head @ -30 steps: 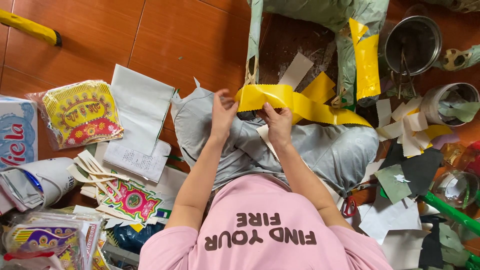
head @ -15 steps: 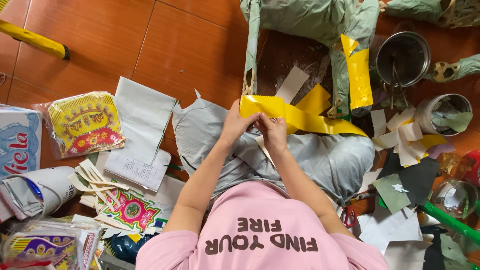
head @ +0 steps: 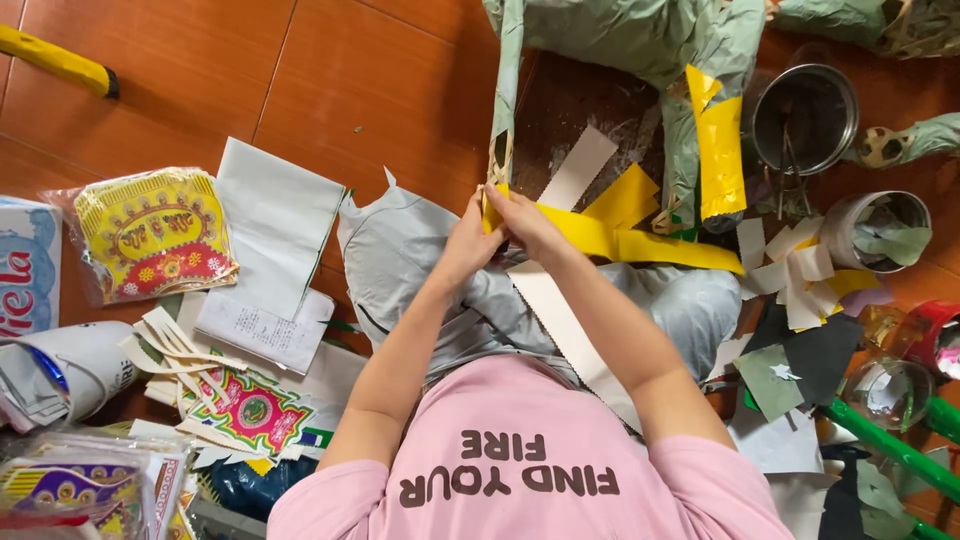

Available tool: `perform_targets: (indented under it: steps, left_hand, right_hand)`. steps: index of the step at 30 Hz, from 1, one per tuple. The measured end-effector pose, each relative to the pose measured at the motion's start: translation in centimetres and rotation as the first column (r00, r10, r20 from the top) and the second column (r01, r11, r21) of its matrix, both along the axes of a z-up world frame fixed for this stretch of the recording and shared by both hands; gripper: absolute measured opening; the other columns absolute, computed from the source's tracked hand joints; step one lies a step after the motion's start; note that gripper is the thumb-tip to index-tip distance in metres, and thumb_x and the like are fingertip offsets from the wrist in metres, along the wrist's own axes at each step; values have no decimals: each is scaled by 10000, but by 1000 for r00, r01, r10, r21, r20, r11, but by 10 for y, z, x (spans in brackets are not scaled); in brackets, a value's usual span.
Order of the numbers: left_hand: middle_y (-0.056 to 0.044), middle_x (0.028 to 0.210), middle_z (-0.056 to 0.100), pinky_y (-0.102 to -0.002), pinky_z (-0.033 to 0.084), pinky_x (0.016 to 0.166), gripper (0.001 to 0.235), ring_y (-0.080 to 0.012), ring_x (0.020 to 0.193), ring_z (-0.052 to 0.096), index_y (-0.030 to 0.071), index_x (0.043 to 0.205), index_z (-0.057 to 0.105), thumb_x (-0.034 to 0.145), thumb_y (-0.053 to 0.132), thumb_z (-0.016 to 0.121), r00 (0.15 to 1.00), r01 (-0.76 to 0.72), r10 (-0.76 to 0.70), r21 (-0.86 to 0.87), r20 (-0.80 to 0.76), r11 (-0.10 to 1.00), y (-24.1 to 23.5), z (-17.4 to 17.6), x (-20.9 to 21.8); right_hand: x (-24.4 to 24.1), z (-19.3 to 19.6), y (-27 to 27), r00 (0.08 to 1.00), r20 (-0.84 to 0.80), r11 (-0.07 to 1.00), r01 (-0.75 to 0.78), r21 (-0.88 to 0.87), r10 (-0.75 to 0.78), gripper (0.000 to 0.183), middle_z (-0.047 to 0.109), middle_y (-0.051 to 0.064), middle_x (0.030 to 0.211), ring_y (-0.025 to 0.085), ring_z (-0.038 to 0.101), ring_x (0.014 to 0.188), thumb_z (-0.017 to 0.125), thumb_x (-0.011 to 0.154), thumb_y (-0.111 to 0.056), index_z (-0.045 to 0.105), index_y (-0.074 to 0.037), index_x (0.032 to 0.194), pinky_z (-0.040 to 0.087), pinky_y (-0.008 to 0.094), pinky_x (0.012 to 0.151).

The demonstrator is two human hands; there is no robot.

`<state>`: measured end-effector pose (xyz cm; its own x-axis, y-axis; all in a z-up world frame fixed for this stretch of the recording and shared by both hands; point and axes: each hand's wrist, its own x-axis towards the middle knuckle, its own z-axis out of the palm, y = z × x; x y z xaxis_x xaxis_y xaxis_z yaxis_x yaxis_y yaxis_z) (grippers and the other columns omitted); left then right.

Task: Decorating paper-mache animal figures by gluing on colored paper and decorative elements.

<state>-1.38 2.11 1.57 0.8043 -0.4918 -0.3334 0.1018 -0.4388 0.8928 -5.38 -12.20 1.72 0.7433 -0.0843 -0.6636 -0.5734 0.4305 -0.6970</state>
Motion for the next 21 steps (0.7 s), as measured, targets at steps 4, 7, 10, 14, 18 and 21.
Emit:
perform_targets:
  steps: [4,7,10,14,18,21]
  left_hand:
    - [-256,1024,685,-349,568,491,606,-276,612,676,127,1548,317,1045,411,500,912,38,-103,-169,-397,985,3,32,8]
    - [-271,1155,577,-353,564,422,640,-284,538,664,184,1610,188,1069,458,393,824,-7,-107,-199,-557,980,5,48,3]
    - [-193,1496,388,-418,574,597,704,-349,773,661,197,1641,57,1077,434,407,932,12,-93,-226,-351,974,14,30,-16]
    - [-178,1743,182,-474,472,1124,767,-419,1423,484,151,1681,4,1136,322,516,972,55,1,-231,234,972,23,21,-27]
    - [-164,1721,223,-459,342,1276,818,-382,1564,349,130,1673,96,1077,212,651,864,-95,212,-266,457,959,16,48,20]
    - [-121,1647,405,-336,404,1300,674,-280,1536,440,159,1675,283,1112,33,630,684,-264,409,-317,604,911,-8,67,63]
  right_hand:
    - [14,1,-2,993,-114,968,64,242,-37,377,687,54,868,168,670,701,683,925,-438,653,-84,1052,562,340,611]
    - [7,-4,9,982,1,938,179,296,-187,314,706,77,874,193,686,720,723,905,-329,661,-54,1044,570,355,625]
    - [-2,1,17,949,78,932,280,231,-304,250,712,71,918,181,686,772,746,913,-212,676,-37,1076,571,332,671]
    - [2,24,21,928,30,907,355,227,-371,218,721,65,894,179,704,762,737,872,-134,665,-30,1049,621,357,654]
    - [-6,-36,15,934,121,922,301,242,-336,212,681,127,948,209,674,751,771,985,-133,658,6,1098,570,343,663]
    - [-5,28,26,926,152,919,300,256,-345,346,633,94,1002,224,656,759,717,938,-225,592,-164,1255,592,405,638]
